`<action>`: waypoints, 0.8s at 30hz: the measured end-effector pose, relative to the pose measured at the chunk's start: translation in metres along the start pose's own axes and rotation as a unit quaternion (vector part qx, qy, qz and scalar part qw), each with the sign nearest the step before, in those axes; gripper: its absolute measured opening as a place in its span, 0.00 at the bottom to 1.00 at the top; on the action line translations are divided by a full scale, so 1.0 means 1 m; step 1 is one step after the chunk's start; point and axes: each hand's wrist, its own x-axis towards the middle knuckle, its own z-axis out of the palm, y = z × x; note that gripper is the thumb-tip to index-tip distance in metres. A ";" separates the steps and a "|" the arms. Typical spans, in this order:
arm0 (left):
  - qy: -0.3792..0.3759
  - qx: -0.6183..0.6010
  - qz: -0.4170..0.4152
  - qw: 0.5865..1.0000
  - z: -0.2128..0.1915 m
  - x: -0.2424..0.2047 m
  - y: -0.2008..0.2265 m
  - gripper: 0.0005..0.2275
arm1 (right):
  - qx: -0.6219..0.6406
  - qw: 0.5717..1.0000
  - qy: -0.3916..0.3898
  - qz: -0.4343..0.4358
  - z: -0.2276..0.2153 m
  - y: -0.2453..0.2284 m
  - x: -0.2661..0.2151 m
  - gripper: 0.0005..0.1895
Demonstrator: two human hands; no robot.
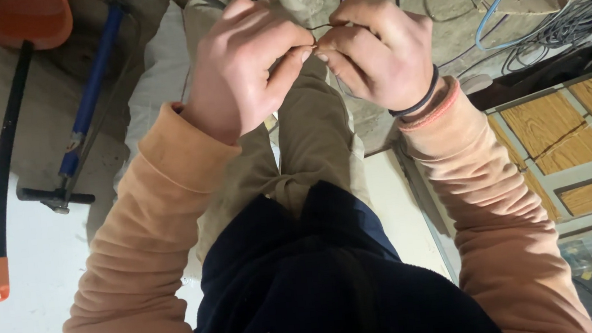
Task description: The person sits on the workshop floor repairing a small lamp fixture. They peel and twist the lamp's wires by hand, wrap a connection with electrical tape, then use pliers to cut and strip the wire ends and reattach them to the lamp socket.
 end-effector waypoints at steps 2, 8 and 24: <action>0.007 0.016 0.002 1.000 0.000 0.001 0.002 0.05 | -0.013 1.000 0.002 -0.007 0.001 0.000 0.000 0.11; 0.020 0.115 0.050 0.992 0.005 0.004 -0.004 0.06 | -0.044 0.999 -0.028 0.016 0.005 0.003 0.002 0.10; -0.017 0.049 0.005 0.999 0.004 0.013 -0.010 0.03 | 0.072 0.993 -0.048 0.086 -0.002 0.010 0.005 0.11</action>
